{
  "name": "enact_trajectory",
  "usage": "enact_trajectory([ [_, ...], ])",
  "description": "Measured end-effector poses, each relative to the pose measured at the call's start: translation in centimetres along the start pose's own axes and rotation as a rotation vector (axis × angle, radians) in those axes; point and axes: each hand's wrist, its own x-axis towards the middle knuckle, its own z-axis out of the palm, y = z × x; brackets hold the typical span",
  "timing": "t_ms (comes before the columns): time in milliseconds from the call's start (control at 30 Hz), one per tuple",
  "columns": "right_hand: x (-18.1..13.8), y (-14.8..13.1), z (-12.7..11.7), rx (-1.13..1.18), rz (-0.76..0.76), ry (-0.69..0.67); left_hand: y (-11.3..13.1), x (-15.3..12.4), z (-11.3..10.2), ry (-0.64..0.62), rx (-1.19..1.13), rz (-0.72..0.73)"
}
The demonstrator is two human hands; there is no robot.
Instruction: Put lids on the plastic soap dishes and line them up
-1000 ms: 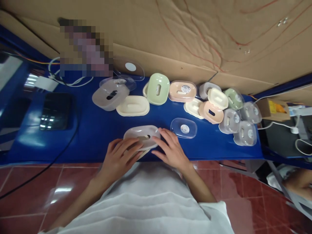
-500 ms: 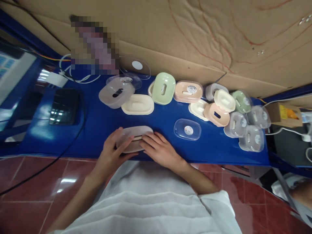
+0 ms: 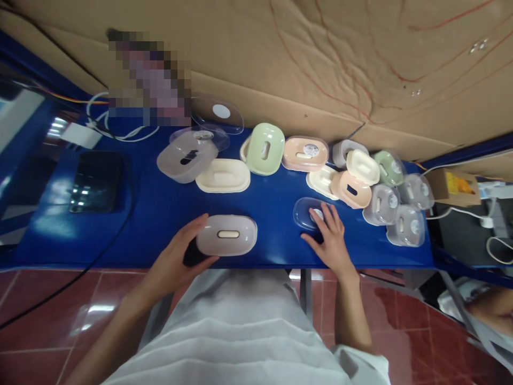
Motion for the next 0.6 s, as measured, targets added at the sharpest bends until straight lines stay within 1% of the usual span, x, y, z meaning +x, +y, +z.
enact_trajectory([
  [67, 0.0, 0.7, -0.5, 0.053, 0.007, 0.084, 0.3, 1.0, 0.8, -0.045, -0.034, -0.009],
  [133, 0.5, -0.7, -0.3, 0.124, -0.024, 0.116, 0.8, 2.4, 1.9, -0.094, -0.056, -0.004],
  [200, 1.1, -3.4, 0.5, 0.179, -0.096, 0.067, 1.5, 3.7, 3.0, -0.130, -0.072, 0.026],
  [267, 1.6, -6.6, 1.7, 0.174, -0.197, 0.013, 2.1, 4.9, 3.9, -0.135, -0.081, 0.072],
  [333, 1.7, -9.1, 2.9, 0.110, -0.280, 0.016, 2.4, 5.5, 4.4, -0.103, -0.074, 0.105],
  [367, 1.7, -9.9, 3.4, 0.069, -0.307, 0.034, 2.4, 5.7, 4.4, -0.083, -0.067, 0.111],
  [467, 1.6, -10.8, 4.3, -0.030, -0.353, 0.064, 2.1, 5.7, 4.3, -0.062, -0.046, 0.129],
  [600, 1.8, -10.1, 4.8, -0.069, -0.409, 0.064, 1.4, 5.3, 4.2, -0.095, -0.013, 0.155],
])
